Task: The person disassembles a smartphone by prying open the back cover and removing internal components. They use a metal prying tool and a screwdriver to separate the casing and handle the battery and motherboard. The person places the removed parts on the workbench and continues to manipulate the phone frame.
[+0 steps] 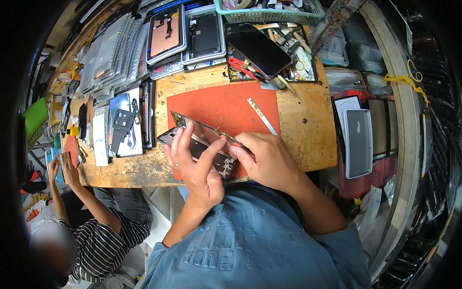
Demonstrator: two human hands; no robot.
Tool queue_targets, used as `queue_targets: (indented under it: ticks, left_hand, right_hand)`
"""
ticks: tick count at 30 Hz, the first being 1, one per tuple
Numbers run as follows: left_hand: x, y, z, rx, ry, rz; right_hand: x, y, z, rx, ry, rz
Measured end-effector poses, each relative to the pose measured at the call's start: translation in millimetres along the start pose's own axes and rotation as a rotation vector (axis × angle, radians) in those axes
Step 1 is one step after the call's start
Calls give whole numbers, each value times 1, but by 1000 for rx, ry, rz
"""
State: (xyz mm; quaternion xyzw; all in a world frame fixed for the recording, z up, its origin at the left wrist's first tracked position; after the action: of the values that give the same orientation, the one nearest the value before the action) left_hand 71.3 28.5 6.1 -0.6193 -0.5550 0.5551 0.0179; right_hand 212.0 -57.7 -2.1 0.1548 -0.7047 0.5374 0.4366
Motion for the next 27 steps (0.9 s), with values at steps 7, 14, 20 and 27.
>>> queue_targets:
  ticks: [7,14,20,27]
  left_hand:
    - [10,2,12,-42,20,30]
    - [9,0,6,-62,41,60]
    - [7,-6,8,-1,102,57]
    - [-5,-19,-7,369,261,-139]
  right_hand:
    - [3,1,2,-17,-5,2]
    - [7,13,0,21,-84,76]
    - [9,15,-6,76,-89,117]
    - [3,16,-10,92,-90,28]
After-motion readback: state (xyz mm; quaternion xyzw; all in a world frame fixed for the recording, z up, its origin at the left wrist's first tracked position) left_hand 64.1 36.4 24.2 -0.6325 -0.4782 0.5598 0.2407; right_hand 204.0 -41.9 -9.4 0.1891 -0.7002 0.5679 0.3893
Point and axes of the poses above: each hand's wrist, its own z-axis away from the middle knuckle, its own y-axis out of the palm, x = y × z, the point moved 8 cm from there along -z, towards the middle knuckle, and after that the axes turned 10 degrees about z, right-handed, at the moved point
